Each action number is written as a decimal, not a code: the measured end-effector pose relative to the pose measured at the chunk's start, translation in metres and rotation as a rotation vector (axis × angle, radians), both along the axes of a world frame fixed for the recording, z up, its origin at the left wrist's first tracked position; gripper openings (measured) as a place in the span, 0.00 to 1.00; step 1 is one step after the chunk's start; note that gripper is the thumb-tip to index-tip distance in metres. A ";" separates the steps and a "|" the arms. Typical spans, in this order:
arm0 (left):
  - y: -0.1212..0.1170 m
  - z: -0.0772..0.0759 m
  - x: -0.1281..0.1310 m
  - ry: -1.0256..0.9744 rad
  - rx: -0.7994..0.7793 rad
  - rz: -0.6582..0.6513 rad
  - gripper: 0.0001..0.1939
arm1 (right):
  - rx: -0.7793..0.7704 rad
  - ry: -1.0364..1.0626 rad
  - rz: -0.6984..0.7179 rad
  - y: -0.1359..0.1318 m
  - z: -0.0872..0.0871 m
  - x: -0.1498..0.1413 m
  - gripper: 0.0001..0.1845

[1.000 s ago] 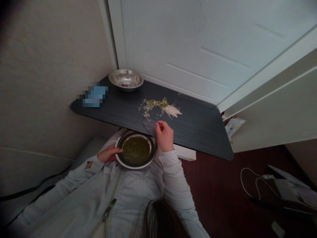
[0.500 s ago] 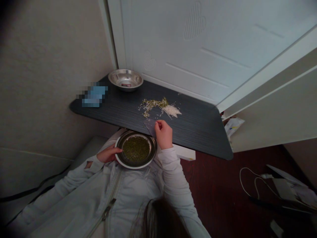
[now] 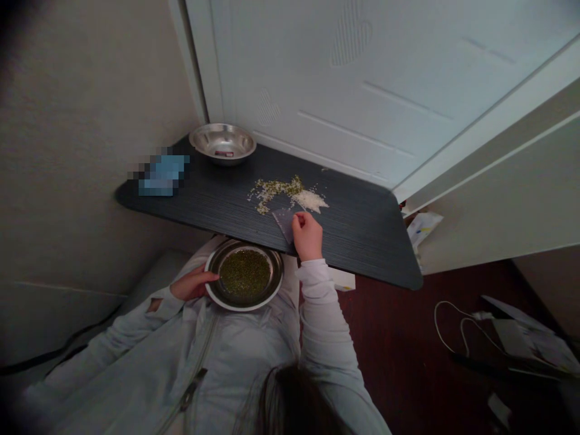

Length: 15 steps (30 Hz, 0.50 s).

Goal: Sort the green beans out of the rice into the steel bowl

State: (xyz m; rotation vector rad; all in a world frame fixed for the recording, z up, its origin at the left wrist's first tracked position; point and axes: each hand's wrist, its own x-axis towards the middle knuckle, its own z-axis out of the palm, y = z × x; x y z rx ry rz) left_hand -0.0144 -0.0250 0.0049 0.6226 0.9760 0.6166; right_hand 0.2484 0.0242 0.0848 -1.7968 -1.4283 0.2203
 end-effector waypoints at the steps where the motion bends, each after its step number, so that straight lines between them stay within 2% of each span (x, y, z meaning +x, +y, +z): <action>1: 0.000 0.000 0.000 0.003 -0.007 -0.001 0.41 | -0.007 -0.013 0.003 0.002 0.000 0.003 0.14; 6: -0.003 0.004 0.003 0.013 -0.042 0.019 0.43 | -0.029 -0.081 0.051 0.018 0.003 0.020 0.14; 10: -0.004 0.012 0.007 -0.005 -0.103 0.104 0.44 | -0.045 -0.116 0.109 0.032 0.007 0.035 0.14; 13: -0.005 0.018 0.009 -0.001 -0.129 0.109 0.43 | -0.019 -0.067 0.132 0.038 0.006 0.044 0.15; 15: -0.005 0.021 0.010 -0.006 -0.143 0.095 0.40 | 0.017 0.042 0.101 0.039 0.003 0.048 0.15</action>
